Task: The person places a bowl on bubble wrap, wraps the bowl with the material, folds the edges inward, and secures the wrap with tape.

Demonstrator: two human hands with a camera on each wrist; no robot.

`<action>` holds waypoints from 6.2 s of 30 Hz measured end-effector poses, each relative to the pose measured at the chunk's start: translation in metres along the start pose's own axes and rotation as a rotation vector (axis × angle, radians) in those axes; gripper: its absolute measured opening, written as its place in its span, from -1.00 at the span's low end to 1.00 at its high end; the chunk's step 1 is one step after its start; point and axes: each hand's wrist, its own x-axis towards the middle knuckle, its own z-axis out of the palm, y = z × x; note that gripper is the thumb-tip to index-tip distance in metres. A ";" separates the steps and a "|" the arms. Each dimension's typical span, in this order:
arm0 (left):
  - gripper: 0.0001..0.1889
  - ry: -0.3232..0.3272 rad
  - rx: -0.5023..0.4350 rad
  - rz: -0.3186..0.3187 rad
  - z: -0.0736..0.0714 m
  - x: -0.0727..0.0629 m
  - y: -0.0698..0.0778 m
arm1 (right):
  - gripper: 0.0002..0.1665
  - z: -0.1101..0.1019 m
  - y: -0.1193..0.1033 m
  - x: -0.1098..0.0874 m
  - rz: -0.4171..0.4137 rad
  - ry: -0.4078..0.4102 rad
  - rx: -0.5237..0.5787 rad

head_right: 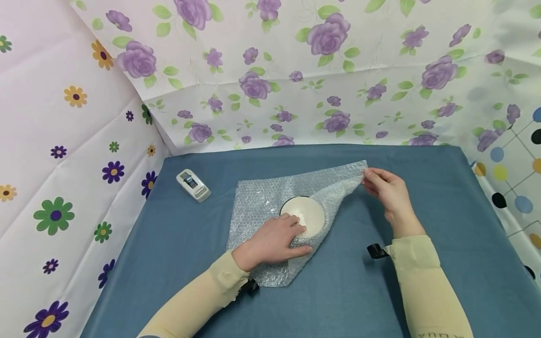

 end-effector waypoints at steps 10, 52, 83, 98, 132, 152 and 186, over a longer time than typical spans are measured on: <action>-0.37 -0.004 -0.003 0.008 0.001 0.000 0.001 | -0.67 0.013 -0.014 -0.019 -0.079 -0.019 -0.106; -0.44 0.072 0.103 0.069 -0.006 -0.002 -0.004 | -0.76 0.085 -0.021 -0.083 -0.539 -0.102 -0.734; -0.61 -0.020 0.041 0.180 -0.021 -0.013 -0.027 | -0.81 0.094 0.039 -0.082 -0.683 -0.126 -0.825; -0.59 -0.024 -0.010 0.225 -0.019 -0.013 -0.037 | -0.80 0.105 0.063 -0.086 -0.844 -0.122 -0.934; -0.91 0.585 0.000 0.399 0.000 -0.017 -0.058 | -0.84 0.134 0.080 -0.089 -0.898 -0.106 -0.952; -0.90 0.619 -0.011 0.386 0.009 -0.022 -0.063 | -0.65 0.121 0.057 -0.075 -0.777 -0.008 -1.011; -0.75 0.477 -0.061 0.335 0.013 -0.029 -0.058 | 0.55 0.125 0.065 -0.051 -0.094 -0.118 -0.857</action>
